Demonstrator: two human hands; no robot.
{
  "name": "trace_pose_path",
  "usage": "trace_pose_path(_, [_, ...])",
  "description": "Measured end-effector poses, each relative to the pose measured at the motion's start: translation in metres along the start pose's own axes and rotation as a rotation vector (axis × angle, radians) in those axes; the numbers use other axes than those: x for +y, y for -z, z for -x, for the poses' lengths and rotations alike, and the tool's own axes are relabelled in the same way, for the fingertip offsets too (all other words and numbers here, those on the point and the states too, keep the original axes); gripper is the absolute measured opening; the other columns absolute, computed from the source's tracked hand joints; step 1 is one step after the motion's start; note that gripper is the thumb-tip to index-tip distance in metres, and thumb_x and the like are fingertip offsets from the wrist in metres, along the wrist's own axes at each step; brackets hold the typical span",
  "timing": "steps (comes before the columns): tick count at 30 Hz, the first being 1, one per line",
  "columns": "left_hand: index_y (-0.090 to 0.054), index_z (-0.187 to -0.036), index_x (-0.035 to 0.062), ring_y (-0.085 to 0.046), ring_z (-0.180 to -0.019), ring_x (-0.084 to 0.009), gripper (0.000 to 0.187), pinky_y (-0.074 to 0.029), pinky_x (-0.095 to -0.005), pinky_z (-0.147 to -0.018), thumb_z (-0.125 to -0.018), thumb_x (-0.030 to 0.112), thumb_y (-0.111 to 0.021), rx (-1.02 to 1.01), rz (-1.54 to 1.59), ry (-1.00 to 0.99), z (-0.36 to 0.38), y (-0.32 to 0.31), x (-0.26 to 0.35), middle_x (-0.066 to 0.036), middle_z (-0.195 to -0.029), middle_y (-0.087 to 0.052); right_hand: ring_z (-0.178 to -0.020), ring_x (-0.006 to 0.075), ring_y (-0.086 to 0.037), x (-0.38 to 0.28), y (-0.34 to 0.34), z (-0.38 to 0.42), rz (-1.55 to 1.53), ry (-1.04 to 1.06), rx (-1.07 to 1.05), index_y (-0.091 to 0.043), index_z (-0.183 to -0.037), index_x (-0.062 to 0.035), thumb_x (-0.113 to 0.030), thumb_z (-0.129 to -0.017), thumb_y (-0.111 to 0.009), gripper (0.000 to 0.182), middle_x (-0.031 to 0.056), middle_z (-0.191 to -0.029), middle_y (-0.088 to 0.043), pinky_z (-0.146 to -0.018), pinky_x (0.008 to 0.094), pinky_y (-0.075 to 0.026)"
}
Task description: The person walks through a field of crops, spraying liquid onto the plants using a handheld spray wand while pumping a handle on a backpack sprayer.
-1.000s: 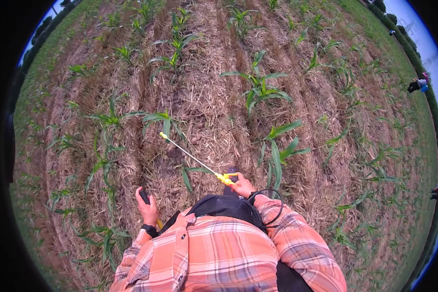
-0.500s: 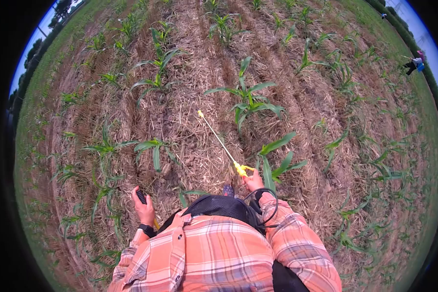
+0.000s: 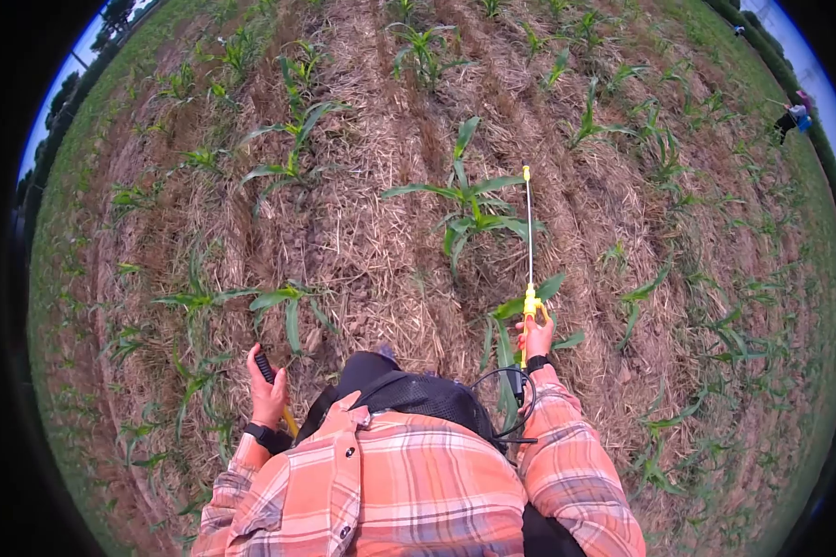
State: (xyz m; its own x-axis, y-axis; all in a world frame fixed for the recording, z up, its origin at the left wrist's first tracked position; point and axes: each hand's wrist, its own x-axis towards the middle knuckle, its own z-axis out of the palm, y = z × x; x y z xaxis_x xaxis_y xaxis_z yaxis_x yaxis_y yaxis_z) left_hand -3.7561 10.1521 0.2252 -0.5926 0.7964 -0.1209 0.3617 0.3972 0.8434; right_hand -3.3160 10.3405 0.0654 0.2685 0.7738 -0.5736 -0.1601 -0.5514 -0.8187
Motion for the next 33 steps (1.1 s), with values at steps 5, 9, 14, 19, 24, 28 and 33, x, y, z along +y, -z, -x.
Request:
trace_pose_path(5, [-0.017, -0.122, 0.0158, -0.048, -0.045, -0.0140, 0.059, -0.041, -0.0264, -0.039, -0.076, 0.006, -0.052, -0.184, -0.029, 0.063, -0.052, 0.006, 0.001, -0.004, -0.063, -0.046, -0.034, 0.0127, -0.040, -0.013, -0.018, -0.021, -0.075, -0.042, 0.152, -0.024, -0.110, -0.0098, -0.016, -0.080, -0.049, 0.040, 0.0102, -0.062, -0.054, -0.027, 0.0248, -0.031])
trace_pose_path(9, [-0.020, -0.119, 0.0112, -0.052, -0.056, -0.0245, 0.055, -0.042, -0.0338, -0.053, -0.074, 0.009, -0.053, -0.138, -0.178, -0.131, -0.104, 0.010, -0.021, -0.009, -0.063, -0.049, -0.034, 0.0123, -0.040, -0.026, -0.061, -0.024, 0.043, -0.043, 0.148, -0.022, -0.111, -0.0097, -0.016, -0.080, -0.049, 0.042, 0.0100, -0.063, -0.054, -0.026, 0.0242, -0.030])
trace_pose_path(14, [-0.024, -0.117, 0.0091, -0.052, -0.055, -0.0258, 0.052, -0.042, -0.0342, -0.053, -0.073, 0.008, -0.051, -0.066, -0.168, -0.126, -0.152, 0.016, -0.025, -0.011, -0.063, -0.049, -0.034, 0.0132, -0.040, -0.040, -0.146, -0.024, 0.132, -0.039, 0.019, -0.026, -0.107, -0.0106, -0.015, -0.080, -0.047, 0.034, 0.0104, -0.065, -0.054, -0.027, 0.0240, -0.030])
trace_pose_path(19, [-0.027, -0.116, 0.0090, -0.052, -0.052, -0.0264, 0.049, -0.041, -0.0341, -0.050, -0.072, 0.008, -0.050, 0.000, -0.096, -0.121, -0.189, 0.027, -0.034, -0.011, -0.061, -0.049, -0.037, 0.0094, -0.041, -0.047, -0.226, -0.020, 0.243, -0.040, -0.228, -0.022, -0.116, -0.0094, -0.017, -0.081, -0.047, 0.044, 0.0091, -0.067, -0.055, -0.028, 0.0203, -0.030])
trace_pose_path(24, [-0.029, -0.114, 0.0100, -0.049, -0.049, -0.0189, 0.047, -0.039, -0.0309, -0.048, -0.072, 0.006, -0.049, 0.016, -0.032, -0.112, -0.216, 0.030, -0.013, -0.007, -0.057, -0.047, -0.036, 0.0078, -0.041, -0.057, -0.287, -0.012, 0.432, -0.009, -0.456, -0.021, -0.118, -0.0067, -0.017, -0.080, -0.050, 0.049, 0.0068, -0.064, -0.055, -0.028, 0.0201, -0.030])
trace_pose_path(28, [-0.029, -0.114, 0.0100, -0.046, -0.048, -0.0167, 0.047, -0.038, -0.0293, -0.047, -0.071, 0.004, -0.048, 0.041, -0.016, -0.107, -0.236, 0.031, -0.009, -0.005, -0.057, -0.045, -0.038, 0.0070, -0.041, -0.069, -0.316, -0.021, 0.615, 0.019, -0.669, -0.021, -0.118, -0.0068, -0.017, -0.079, -0.051, 0.051, 0.0047, -0.064, -0.057, -0.032, 0.0205, -0.030])
trace_pose_path(33, [-0.029, -0.117, 0.0106, -0.044, -0.053, -0.0141, 0.048, -0.038, -0.0275, -0.050, -0.073, 0.005, -0.048, 0.100, -0.041, -0.047, -0.266, 0.026, 0.009, -0.004, -0.063, -0.043, -0.039, 0.0078, -0.043, -0.071, -0.350, -0.050, 0.602, 0.007, -0.899, -0.018, -0.120, -0.0067, -0.017, -0.078, -0.054, 0.056, 0.0044, -0.063, -0.057, -0.032, 0.0216, -0.029])
